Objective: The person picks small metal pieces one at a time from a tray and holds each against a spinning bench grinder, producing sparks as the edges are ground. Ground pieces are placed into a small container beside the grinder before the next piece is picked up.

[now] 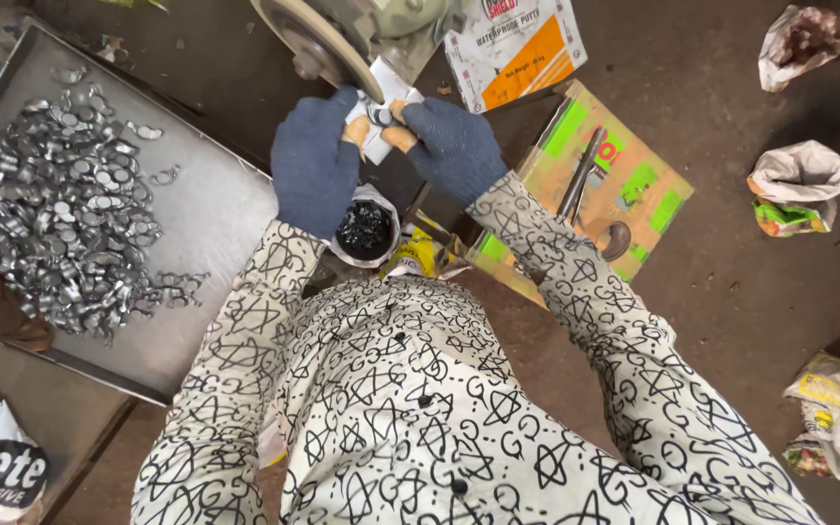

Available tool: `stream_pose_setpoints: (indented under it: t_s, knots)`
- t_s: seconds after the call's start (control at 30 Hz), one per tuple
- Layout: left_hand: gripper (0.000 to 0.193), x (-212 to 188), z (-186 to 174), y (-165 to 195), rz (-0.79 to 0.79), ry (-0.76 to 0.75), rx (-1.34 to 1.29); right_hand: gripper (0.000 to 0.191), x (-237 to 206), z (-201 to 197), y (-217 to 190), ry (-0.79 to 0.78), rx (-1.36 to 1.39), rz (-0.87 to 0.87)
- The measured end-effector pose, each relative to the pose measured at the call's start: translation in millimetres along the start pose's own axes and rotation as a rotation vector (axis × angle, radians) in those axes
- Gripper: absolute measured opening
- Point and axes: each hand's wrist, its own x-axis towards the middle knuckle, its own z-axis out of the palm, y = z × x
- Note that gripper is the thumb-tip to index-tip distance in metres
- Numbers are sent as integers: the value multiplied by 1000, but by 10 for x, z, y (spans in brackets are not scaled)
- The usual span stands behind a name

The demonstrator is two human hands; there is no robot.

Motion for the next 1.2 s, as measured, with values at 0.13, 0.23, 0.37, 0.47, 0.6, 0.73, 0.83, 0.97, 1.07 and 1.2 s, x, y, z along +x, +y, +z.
stream_pose_setpoints:
  t_s: [0.13, 0.23, 0.37, 0.47, 0.6, 0.73, 0.83, 0.97, 1.07, 1.2]
  knots:
    - [31, 146, 90, -178, 73, -62, 101, 33, 24, 53, 78, 42, 9, 5]
    - [25, 204, 191, -302, 143, -50, 191, 29, 11, 80, 133, 39, 10, 28]
    - [13, 214, 319, -375, 191, -95, 203, 31, 128, 76, 313, 45, 6, -112]
    - [20, 168, 398, -338, 62, -99, 253, 34, 346, 3, 519, -124, 31, -288]
    - [22, 110, 433, -252, 7, -105, 107, 31, 651, -132, 701, -334, 47, -391]
    - [31, 82, 342, -144, 80, -66, 244, 31, 641, -155, 595, -340, 21, -345]
    - [32, -12, 207, -76, 70, -165, 170, 31, 177, 9, 337, -51, 203, -76]
    - [34, -277, -111, -405, 272, -171, -117, 38, -619, 697, -86, 199, 1590, 748]
    - [36, -443, -366, -1086, -171, 52, -51, 40, -1045, 1192, -312, 114, 1955, 1112]
    - [39, -579, -522, -1762, -254, 17, 519, 41, -954, 1397, -545, -247, 309, 952]
